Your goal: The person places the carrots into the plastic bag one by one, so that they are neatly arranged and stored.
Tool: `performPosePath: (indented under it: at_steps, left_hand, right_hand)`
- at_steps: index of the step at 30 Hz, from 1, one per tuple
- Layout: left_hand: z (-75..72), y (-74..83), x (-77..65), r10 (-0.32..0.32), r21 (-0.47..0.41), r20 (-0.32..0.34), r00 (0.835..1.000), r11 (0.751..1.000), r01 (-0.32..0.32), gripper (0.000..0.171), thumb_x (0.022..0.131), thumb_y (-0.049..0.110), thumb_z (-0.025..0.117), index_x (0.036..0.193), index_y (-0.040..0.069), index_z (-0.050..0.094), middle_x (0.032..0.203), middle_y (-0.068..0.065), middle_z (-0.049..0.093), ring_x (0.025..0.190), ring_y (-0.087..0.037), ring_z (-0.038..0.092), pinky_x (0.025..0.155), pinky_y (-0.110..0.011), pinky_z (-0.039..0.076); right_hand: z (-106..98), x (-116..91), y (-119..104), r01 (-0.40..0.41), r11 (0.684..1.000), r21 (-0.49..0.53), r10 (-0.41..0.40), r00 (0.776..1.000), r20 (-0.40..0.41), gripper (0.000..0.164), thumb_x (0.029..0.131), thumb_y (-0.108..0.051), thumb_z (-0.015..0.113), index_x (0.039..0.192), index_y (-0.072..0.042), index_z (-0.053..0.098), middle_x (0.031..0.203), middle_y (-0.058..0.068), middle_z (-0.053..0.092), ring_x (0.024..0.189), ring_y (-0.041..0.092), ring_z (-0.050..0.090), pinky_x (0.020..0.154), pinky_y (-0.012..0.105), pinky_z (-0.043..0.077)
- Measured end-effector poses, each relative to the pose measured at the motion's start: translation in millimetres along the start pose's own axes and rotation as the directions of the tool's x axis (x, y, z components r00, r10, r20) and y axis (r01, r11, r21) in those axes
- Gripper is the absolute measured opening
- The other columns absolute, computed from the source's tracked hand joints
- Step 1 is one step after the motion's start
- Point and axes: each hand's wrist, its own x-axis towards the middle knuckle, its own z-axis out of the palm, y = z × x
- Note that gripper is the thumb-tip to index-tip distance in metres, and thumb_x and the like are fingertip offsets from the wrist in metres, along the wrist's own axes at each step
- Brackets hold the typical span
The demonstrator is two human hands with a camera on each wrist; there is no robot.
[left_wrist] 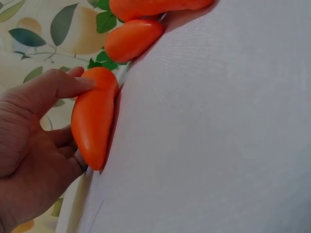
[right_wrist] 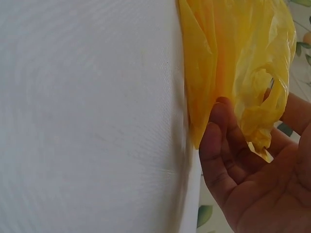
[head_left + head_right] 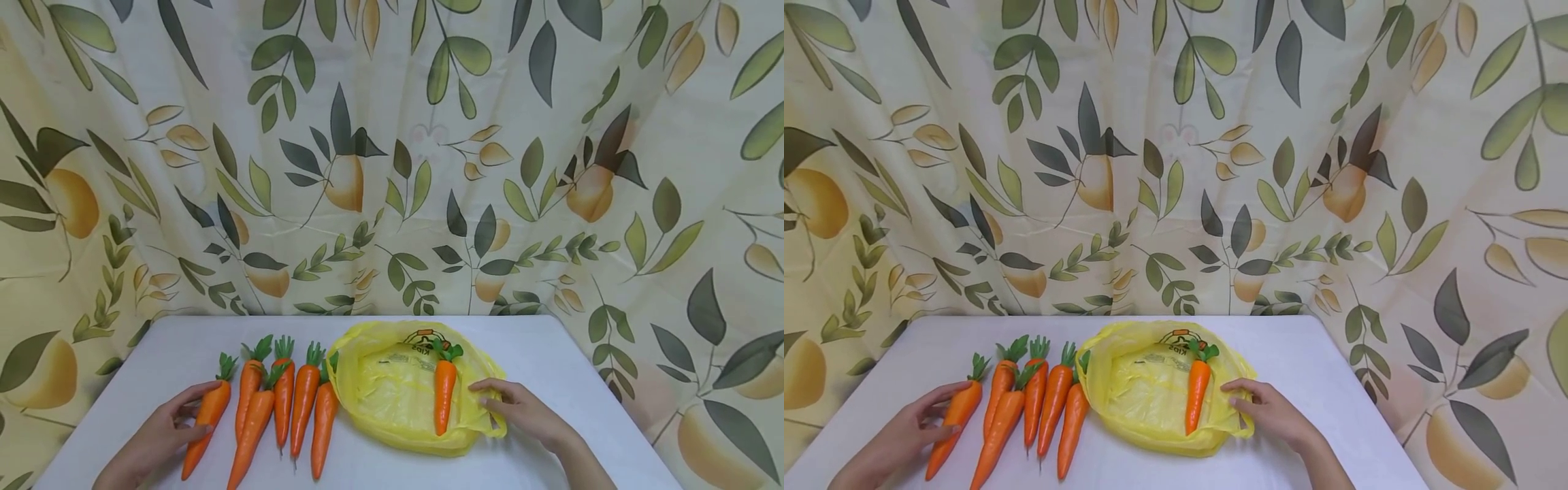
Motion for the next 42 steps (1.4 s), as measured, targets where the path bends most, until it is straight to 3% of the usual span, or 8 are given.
performPosePath:
  at_steps: [4,8,11,16,24,31,42]
  left_hand:
    - [-0.3,0.1,0.4,0.017,0.020,-0.017,1.000,1.000,-0.017,0.077,0.085,0.014,0.085,0.153,0.013,0.049,0.146,-0.020,0.050,0.114,-0.033,0.054,0.080,-0.041,0.054]
    - [0.4,-0.5,2.2,0.022,0.045,-0.043,0.999,0.999,-0.020,0.079,0.082,0.017,0.089,0.151,0.013,0.052,0.146,-0.023,0.050,0.112,-0.034,0.056,0.079,-0.043,0.057]
    - [1.6,0.1,3.6,0.040,0.066,-0.068,0.997,0.997,-0.036,0.082,0.078,0.024,0.093,0.149,0.013,0.054,0.147,-0.026,0.048,0.111,-0.033,0.059,0.079,-0.042,0.058]
    - [1.5,0.4,3.7,0.090,0.097,-0.081,0.993,0.992,-0.082,0.081,0.077,0.023,0.093,0.147,0.012,0.055,0.147,-0.029,0.047,0.109,-0.033,0.059,0.078,-0.041,0.058]
    - [-2.5,-1.1,1.2,0.071,0.054,-0.022,0.997,0.996,-0.070,0.069,0.091,0.021,0.080,0.153,0.016,0.050,0.152,-0.026,0.042,0.116,-0.036,0.054,0.078,-0.041,0.056]
    - [-3.3,-2.1,-1.9,0.094,0.036,-0.020,0.995,0.995,-0.094,0.067,0.092,0.020,0.080,0.152,0.017,0.051,0.155,-0.025,0.039,0.112,-0.034,0.055,0.075,-0.040,0.053]
    - [-6.1,5.1,-9.9,0.177,-0.014,-0.013,0.984,0.984,-0.177,0.071,0.093,0.028,0.079,0.155,0.016,0.046,0.161,-0.021,0.033,0.124,-0.041,0.053,0.089,-0.042,0.053]
  right_hand:
    - [0.7,-0.9,0.7,0.000,1.000,0.007,0.000,1.000,0.003,0.033,0.103,-0.026,0.065,0.133,-0.013,0.068,0.141,0.015,0.056,0.123,0.033,0.048,0.100,0.062,0.039]
    - [0.4,-0.9,-0.5,0.014,1.000,0.014,-0.014,1.000,0.024,0.034,0.104,-0.026,0.064,0.134,-0.011,0.067,0.129,0.012,0.060,0.108,0.028,0.051,0.090,0.047,0.042]
    - [0.1,0.1,-0.5,0.012,1.000,0.016,-0.012,1.000,0.027,0.035,0.104,-0.026,0.064,0.135,-0.011,0.066,0.123,0.011,0.060,0.103,0.027,0.051,0.085,0.043,0.042]
    - [0.4,1.4,0.2,0.006,1.000,-0.002,-0.006,1.000,0.014,0.034,0.103,-0.026,0.065,0.134,-0.011,0.067,0.132,0.012,0.059,0.109,0.028,0.050,0.089,0.046,0.043]
    - [0.7,1.5,0.1,0.005,1.000,-0.005,-0.005,1.000,0.012,0.033,0.103,-0.026,0.065,0.133,-0.013,0.068,0.135,0.011,0.058,0.115,0.030,0.047,0.094,0.052,0.040]
    - [0.3,0.2,0.4,0.009,1.000,0.012,-0.010,1.000,0.028,0.034,0.103,-0.026,0.065,0.134,-0.012,0.067,0.141,0.013,0.056,0.119,0.031,0.046,0.098,0.055,0.039]
    - [0.0,0.7,-1.3,0.005,1.000,0.011,-0.005,1.000,0.020,0.032,0.102,-0.027,0.066,0.132,-0.014,0.069,0.142,0.013,0.056,0.125,0.033,0.045,0.101,0.058,0.037]
